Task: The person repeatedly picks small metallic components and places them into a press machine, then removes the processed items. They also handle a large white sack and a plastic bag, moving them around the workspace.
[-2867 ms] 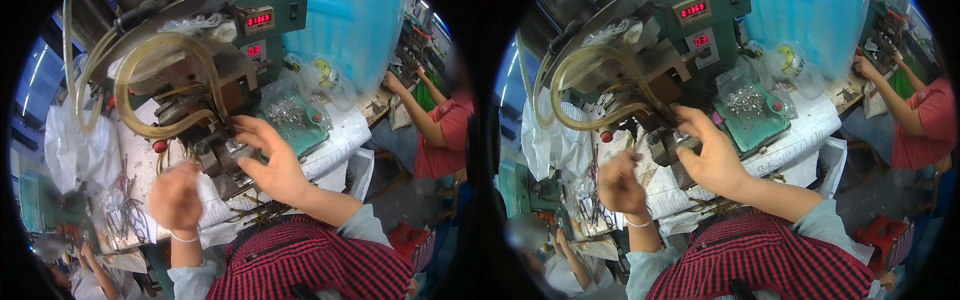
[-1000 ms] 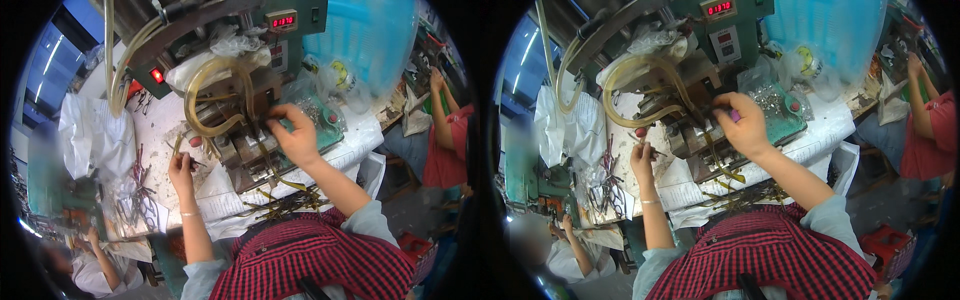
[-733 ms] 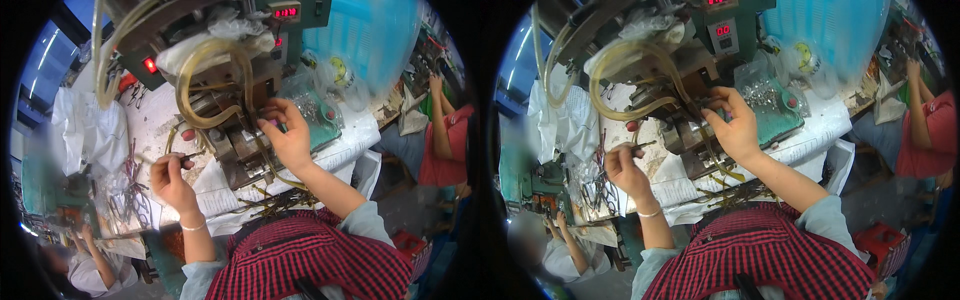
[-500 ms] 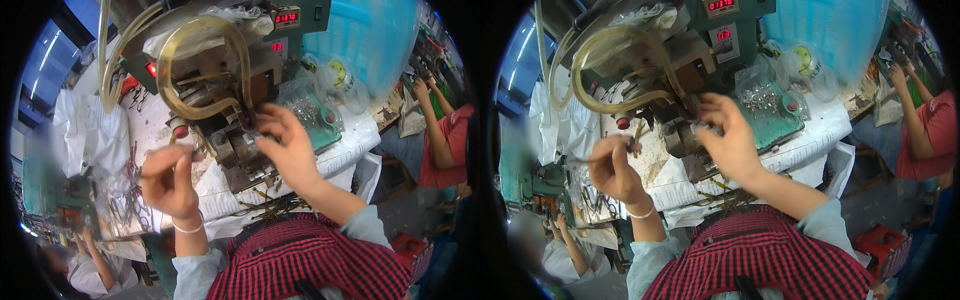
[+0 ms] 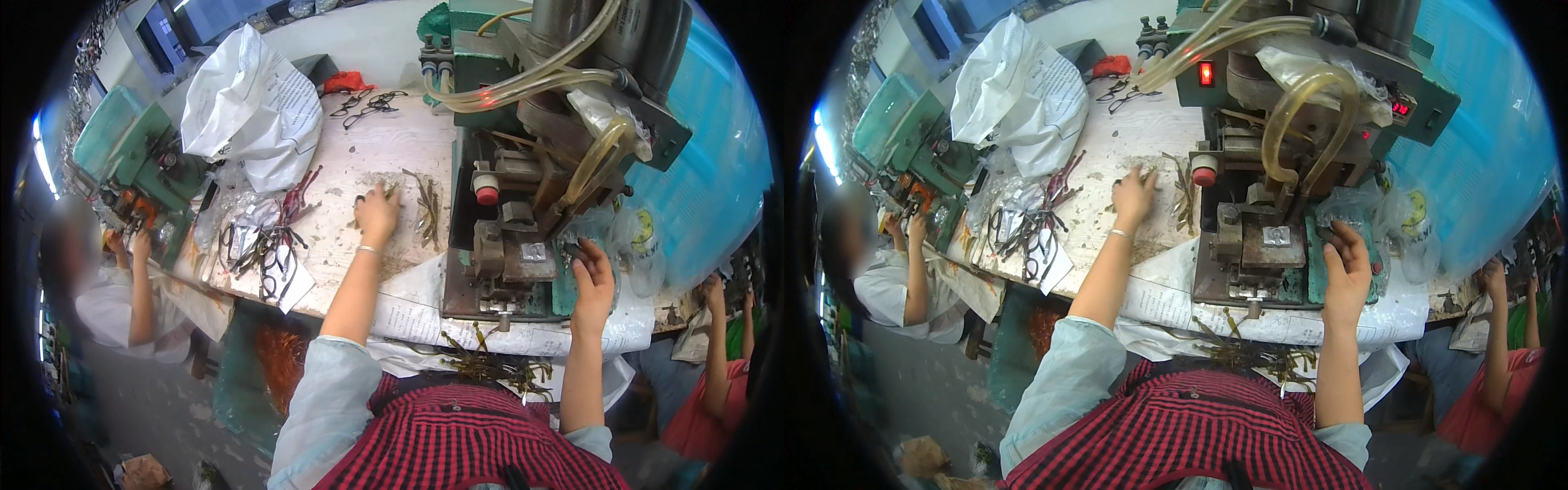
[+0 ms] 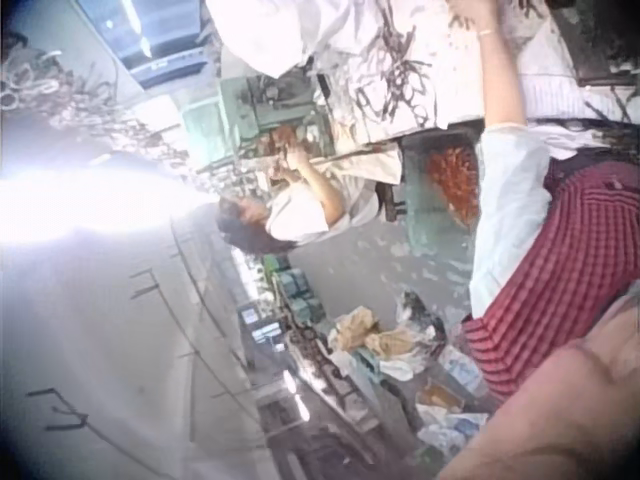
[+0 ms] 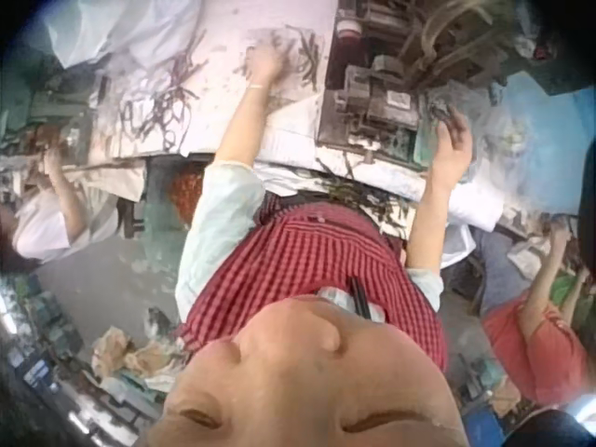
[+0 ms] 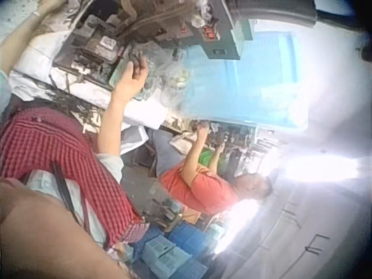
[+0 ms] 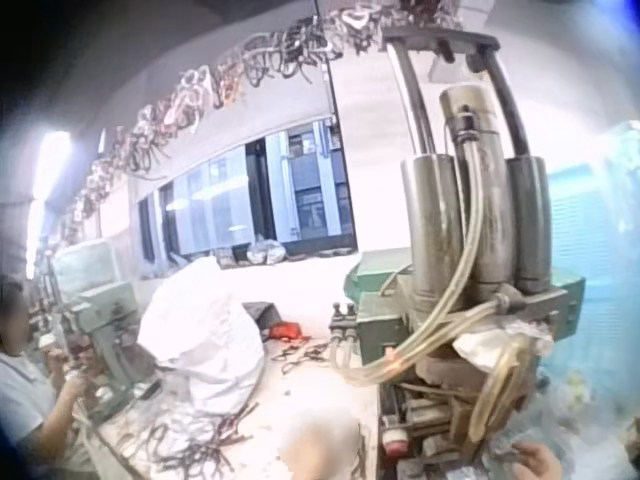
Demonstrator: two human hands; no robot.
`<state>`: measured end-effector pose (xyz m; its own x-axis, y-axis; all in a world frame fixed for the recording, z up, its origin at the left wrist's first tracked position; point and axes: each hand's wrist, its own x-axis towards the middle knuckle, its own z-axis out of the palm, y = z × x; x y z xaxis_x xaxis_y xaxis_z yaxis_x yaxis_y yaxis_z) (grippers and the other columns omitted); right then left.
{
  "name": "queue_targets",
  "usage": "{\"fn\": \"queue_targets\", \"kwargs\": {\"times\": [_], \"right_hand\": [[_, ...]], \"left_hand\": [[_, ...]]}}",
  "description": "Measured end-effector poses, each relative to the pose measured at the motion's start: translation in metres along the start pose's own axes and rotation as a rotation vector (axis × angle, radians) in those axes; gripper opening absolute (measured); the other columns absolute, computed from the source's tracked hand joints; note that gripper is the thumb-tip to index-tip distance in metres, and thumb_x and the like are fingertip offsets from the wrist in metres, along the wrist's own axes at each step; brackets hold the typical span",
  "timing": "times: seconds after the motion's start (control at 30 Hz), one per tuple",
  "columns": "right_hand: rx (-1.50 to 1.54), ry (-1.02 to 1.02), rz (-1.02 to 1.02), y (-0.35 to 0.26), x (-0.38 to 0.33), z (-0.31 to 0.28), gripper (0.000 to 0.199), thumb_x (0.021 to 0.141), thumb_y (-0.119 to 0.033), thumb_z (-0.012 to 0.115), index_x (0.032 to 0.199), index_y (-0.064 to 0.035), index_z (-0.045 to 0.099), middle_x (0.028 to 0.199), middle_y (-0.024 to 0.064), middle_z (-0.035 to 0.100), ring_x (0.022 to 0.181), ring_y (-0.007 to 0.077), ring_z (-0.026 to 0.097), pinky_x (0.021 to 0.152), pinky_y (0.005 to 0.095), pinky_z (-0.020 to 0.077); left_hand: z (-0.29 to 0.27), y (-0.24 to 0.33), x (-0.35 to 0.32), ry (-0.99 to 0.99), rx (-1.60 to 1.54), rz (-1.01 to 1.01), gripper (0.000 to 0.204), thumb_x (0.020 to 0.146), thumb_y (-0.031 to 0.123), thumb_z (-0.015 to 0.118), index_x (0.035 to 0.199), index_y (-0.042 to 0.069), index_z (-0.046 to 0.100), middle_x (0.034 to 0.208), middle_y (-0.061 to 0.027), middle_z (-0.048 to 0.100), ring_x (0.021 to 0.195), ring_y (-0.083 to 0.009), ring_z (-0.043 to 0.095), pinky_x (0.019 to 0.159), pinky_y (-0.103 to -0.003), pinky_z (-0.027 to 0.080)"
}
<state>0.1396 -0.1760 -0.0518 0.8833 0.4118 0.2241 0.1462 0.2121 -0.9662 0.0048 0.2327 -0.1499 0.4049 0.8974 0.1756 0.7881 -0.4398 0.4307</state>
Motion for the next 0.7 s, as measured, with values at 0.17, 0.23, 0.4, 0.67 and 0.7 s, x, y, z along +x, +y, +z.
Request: {"fn": "queue_targets", "kwargs": {"times": [0.17,0.23,0.4,0.67,0.7], "right_hand": [[-0.026,0.044,0.013,0.012,-0.002,-0.016,0.041,0.098,0.0,0.059,0.138,0.0027,0.057,0.127,0.0099,0.066,0.116,0.0154,0.061,0.104,0.0285,0.0429],[-0.036,0.073,0.024,0.015,-0.008,-0.022,0.04,0.098,-0.001,0.059,0.138,0.0022,0.057,0.125,0.0098,0.067,0.115,0.0149,0.061,0.103,0.0284,0.0435],[-0.142,0.235,0.002,0.024,-0.033,-0.062,0.033,0.103,-0.005,0.057,0.136,0.0008,0.059,0.118,0.0085,0.069,0.107,0.0144,0.064,0.1,0.0288,0.0456],[-0.333,0.268,-0.065,0.01,-0.076,-0.097,0.028,0.104,-0.005,0.056,0.131,0.0016,0.062,0.107,0.0055,0.07,0.1,0.0107,0.065,0.094,0.0255,0.0476],[-0.37,0.218,-0.044,0.006,-0.087,-0.1,0.027,0.103,-0.005,0.058,0.129,0.0018,0.063,0.101,0.0045,0.071,0.097,0.0101,0.065,0.091,0.0251,0.0482]], "left_hand": [[0.001,0.065,-0.032,-0.196,0.212,0.227,0.071,0.097,0.061,0.056,0.158,0.029,0.041,0.164,-0.0169,0.035,0.136,-0.0445,0.049,0.114,-0.07,0.03],[0.012,0.046,-0.031,-0.203,0.25,0.336,0.065,0.099,0.051,0.057,0.157,0.026,0.043,0.164,-0.0162,0.036,0.139,-0.0421,0.048,0.115,-0.072,0.027],[-0.037,-0.079,-0.01,-0.104,0.392,0.295,0.05,0.103,0.029,0.05,0.152,0.021,0.05,0.15,-0.0125,0.055,0.131,-0.0362,0.055,0.111,-0.058,0.04],[-0.152,-0.134,-0.097,0.324,-0.292,0.303,0.029,0.096,0.015,0.071,0.121,0.001,0.071,0.119,-0.017,0.072,0.104,-0.0306,0.066,0.093,-0.037,0.05],[-0.173,-0.118,-0.127,0.077,-0.401,0.191,0.022,0.098,0.016,0.07,0.111,-0.001,0.074,0.106,-0.013,0.074,0.094,-0.0219,0.067,0.087,-0.032,0.051]]}}
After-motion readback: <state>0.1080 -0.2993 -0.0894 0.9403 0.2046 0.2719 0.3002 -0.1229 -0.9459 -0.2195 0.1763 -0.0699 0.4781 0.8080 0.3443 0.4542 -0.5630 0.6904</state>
